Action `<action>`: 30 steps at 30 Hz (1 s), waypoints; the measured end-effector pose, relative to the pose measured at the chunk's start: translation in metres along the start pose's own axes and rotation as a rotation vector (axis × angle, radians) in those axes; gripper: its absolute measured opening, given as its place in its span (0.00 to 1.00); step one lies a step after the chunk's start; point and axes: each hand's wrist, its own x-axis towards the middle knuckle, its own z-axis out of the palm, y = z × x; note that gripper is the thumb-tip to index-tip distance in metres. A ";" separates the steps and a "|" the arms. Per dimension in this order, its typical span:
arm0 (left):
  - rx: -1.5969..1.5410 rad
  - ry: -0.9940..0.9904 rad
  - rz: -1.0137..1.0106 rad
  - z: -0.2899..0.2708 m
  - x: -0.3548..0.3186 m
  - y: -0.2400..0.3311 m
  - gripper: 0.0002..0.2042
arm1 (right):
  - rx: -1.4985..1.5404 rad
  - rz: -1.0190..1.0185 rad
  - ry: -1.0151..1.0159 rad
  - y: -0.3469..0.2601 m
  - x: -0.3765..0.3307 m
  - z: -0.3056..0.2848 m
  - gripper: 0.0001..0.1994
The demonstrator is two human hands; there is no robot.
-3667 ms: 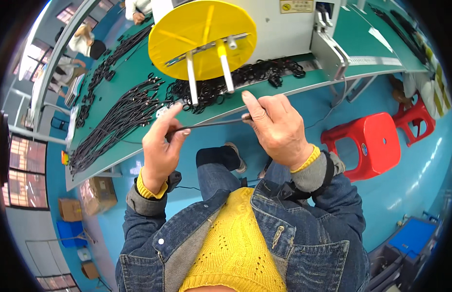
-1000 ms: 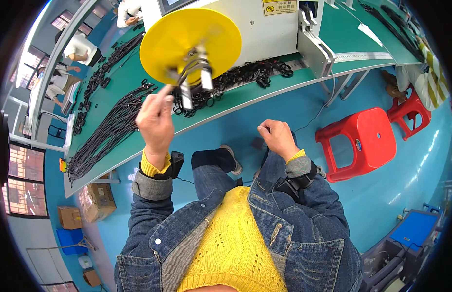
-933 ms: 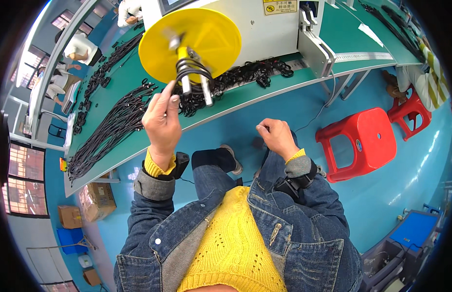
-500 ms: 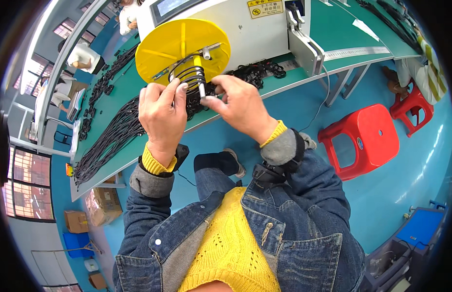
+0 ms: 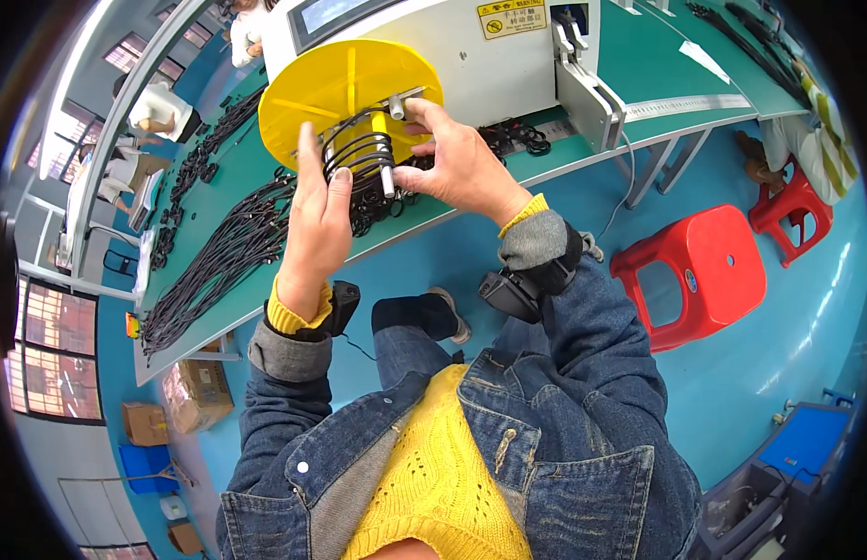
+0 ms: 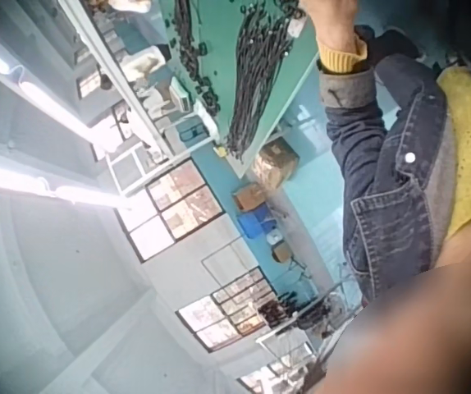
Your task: Winding black cables onto a manual winding machine at a production workbench.
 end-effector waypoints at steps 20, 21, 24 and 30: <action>0.230 -0.224 0.068 -0.013 0.012 0.015 0.10 | -0.171 -0.073 0.298 -0.016 -0.018 0.058 0.19; 0.242 -0.252 0.068 -0.014 0.014 0.016 0.08 | -0.107 -0.032 0.306 -0.016 -0.018 0.059 0.17; 0.237 -0.300 0.048 -0.016 0.018 0.016 0.07 | -0.147 -0.052 0.298 -0.015 -0.013 0.056 0.15; 0.228 -0.288 0.058 -0.017 0.018 0.020 0.07 | -0.194 -0.016 0.281 -0.014 -0.011 0.054 0.12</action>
